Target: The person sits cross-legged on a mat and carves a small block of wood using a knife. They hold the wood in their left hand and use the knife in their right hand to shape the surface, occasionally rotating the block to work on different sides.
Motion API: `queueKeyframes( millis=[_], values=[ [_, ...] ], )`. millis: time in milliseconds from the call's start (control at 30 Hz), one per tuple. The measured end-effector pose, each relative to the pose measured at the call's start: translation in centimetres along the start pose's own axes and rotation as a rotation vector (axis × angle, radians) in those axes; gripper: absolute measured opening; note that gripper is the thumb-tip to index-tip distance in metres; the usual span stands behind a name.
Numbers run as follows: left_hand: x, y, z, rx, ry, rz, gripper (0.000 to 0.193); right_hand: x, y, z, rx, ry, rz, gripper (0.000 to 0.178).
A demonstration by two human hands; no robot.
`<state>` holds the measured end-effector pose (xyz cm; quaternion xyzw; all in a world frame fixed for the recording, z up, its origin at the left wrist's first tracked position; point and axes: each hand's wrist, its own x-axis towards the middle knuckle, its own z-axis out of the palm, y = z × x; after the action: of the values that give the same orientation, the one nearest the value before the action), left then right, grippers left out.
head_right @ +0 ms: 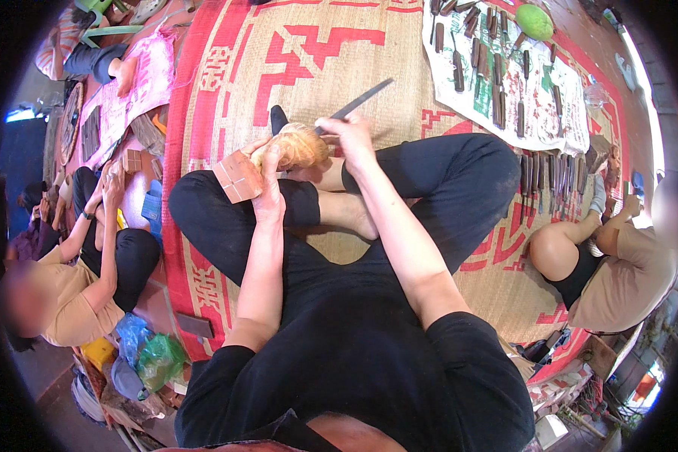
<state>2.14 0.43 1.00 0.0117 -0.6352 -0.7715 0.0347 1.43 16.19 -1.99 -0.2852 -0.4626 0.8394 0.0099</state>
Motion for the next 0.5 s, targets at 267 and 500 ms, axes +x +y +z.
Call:
queueKeyframes(
  millis=[267, 500],
  values=[
    [0.3, -0.9, -0.4, 0.103, -0.014, 0.053, 0.032, 0.7, 1.8, 0.1, -0.027, 0.016, -0.063, 0.011],
    [0.1, -0.3, -0.3, 0.003, -0.002, 0.005, 0.033, 0.6, 0.5, -0.7, -0.064, 0.068, -0.031, 0.015]
  ],
)
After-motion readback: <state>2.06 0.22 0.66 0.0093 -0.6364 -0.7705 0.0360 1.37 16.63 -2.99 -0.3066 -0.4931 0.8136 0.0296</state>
